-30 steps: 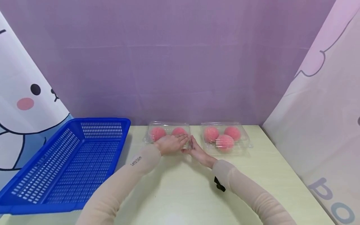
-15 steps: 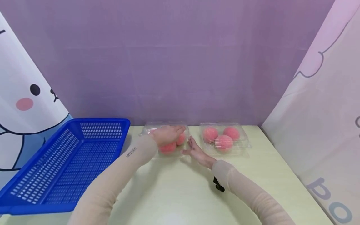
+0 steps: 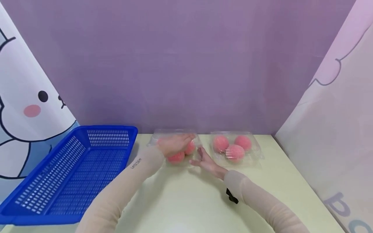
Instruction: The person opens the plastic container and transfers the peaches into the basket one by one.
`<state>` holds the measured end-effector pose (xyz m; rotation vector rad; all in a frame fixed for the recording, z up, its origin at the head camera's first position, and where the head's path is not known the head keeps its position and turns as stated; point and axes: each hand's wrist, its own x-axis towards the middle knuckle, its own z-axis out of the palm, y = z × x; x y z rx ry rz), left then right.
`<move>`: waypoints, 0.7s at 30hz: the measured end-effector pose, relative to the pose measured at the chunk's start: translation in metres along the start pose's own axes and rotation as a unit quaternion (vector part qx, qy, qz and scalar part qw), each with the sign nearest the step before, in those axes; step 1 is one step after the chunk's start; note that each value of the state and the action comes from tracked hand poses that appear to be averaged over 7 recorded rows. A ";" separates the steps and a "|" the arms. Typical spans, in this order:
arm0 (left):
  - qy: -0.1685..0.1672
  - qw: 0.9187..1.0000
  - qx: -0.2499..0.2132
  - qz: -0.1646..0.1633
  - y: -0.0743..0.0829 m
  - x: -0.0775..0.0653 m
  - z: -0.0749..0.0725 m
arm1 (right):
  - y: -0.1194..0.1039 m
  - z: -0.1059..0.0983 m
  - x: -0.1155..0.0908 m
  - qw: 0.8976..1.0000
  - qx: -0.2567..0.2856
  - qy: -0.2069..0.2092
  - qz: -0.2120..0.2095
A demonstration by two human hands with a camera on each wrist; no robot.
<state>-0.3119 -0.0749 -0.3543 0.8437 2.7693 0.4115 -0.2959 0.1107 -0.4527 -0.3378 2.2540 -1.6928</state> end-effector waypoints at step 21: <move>0.085 0.976 0.153 0.129 -0.002 0.010 0.000 | 0.001 0.000 0.005 0.999 -0.031 -0.008 -0.023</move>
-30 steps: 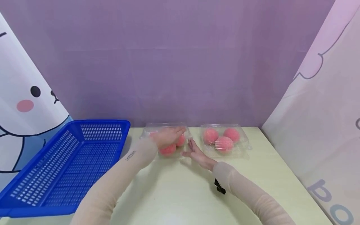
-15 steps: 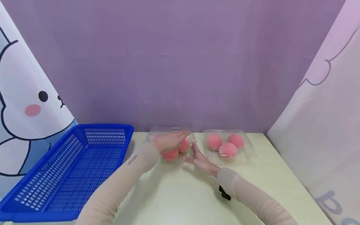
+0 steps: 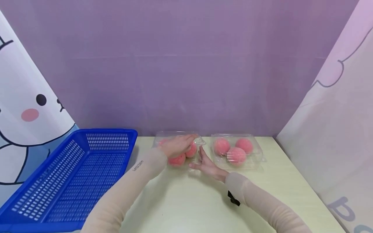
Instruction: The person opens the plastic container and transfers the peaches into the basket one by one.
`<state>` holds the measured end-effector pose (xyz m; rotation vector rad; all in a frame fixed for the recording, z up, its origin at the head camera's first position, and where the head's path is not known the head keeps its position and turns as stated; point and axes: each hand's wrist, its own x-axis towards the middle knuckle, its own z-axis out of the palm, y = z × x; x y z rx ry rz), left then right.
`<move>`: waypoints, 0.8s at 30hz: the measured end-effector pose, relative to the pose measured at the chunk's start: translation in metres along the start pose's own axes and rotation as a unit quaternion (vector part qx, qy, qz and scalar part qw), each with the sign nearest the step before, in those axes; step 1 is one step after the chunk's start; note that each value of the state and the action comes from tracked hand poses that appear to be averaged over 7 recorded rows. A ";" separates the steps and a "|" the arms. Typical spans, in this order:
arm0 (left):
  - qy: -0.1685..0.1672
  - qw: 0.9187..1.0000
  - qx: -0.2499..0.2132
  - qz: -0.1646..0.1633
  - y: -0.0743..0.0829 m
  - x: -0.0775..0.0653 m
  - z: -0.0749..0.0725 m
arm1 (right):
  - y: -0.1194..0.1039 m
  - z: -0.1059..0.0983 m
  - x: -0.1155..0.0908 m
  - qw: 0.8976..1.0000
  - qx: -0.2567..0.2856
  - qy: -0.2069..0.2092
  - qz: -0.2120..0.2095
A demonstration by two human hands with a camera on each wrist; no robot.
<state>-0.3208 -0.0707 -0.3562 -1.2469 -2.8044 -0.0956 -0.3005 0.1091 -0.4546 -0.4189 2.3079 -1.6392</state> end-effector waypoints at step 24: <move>0.077 0.991 0.041 -0.106 -0.034 -0.012 -0.038 | 0.004 -0.010 0.003 0.999 0.032 -0.037 -0.005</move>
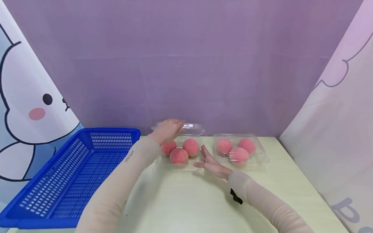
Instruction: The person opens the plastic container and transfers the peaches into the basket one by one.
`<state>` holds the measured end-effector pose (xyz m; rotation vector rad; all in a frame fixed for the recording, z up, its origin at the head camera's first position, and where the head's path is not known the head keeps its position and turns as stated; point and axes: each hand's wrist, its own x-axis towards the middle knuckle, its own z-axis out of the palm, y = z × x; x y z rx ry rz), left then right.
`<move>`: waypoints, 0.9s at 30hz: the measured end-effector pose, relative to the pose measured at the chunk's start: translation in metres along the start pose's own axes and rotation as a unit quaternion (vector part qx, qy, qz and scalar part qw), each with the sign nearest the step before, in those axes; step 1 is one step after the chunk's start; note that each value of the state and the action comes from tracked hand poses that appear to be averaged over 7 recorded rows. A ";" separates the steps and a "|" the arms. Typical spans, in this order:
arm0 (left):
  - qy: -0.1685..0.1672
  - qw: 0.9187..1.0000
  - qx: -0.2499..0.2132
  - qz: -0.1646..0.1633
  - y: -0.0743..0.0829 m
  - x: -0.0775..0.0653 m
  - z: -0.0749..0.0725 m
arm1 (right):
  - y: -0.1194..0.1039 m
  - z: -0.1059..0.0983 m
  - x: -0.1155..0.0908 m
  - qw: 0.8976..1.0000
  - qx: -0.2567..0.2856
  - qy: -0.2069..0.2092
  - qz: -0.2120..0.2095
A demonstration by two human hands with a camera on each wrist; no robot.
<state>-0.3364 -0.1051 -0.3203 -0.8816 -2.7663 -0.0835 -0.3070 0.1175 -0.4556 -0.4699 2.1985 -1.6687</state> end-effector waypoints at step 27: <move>0.076 0.876 -0.385 -0.278 -0.070 -0.008 0.006 | 0.001 -0.010 -0.001 1.000 0.010 -0.008 -0.001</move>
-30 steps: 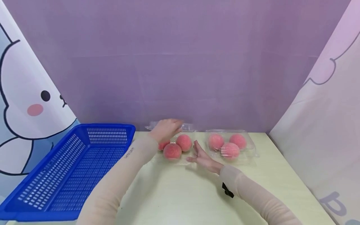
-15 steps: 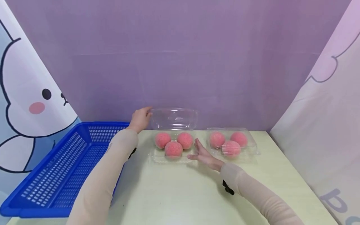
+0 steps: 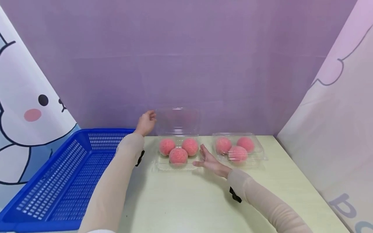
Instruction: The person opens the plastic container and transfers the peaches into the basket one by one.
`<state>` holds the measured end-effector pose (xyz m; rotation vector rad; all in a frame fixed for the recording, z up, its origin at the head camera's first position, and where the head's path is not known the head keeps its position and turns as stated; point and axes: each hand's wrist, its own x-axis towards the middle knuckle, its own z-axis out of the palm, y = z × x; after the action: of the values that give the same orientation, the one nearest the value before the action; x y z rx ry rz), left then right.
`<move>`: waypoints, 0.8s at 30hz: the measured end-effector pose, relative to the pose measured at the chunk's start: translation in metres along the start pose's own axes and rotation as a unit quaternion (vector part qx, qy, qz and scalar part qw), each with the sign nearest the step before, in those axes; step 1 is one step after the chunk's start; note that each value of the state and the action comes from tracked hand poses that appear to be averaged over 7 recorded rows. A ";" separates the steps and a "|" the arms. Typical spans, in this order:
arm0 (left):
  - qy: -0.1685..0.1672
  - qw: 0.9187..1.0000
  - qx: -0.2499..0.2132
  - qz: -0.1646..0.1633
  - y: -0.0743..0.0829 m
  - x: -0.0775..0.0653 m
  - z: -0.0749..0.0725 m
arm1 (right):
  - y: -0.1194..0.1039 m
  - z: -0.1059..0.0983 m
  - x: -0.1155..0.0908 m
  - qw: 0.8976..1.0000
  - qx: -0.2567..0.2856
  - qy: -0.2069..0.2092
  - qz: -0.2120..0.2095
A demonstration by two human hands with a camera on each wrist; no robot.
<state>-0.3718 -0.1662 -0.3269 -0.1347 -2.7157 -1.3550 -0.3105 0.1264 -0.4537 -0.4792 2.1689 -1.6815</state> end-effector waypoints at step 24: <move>-0.087 0.994 0.063 0.014 0.003 -0.008 0.006 | -0.005 0.011 0.006 0.999 0.026 0.020 0.011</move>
<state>-0.3635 -0.1596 -0.3296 -0.2913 -2.9209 -1.2140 -0.3104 0.1134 -0.4518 -0.4105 2.1440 -1.7448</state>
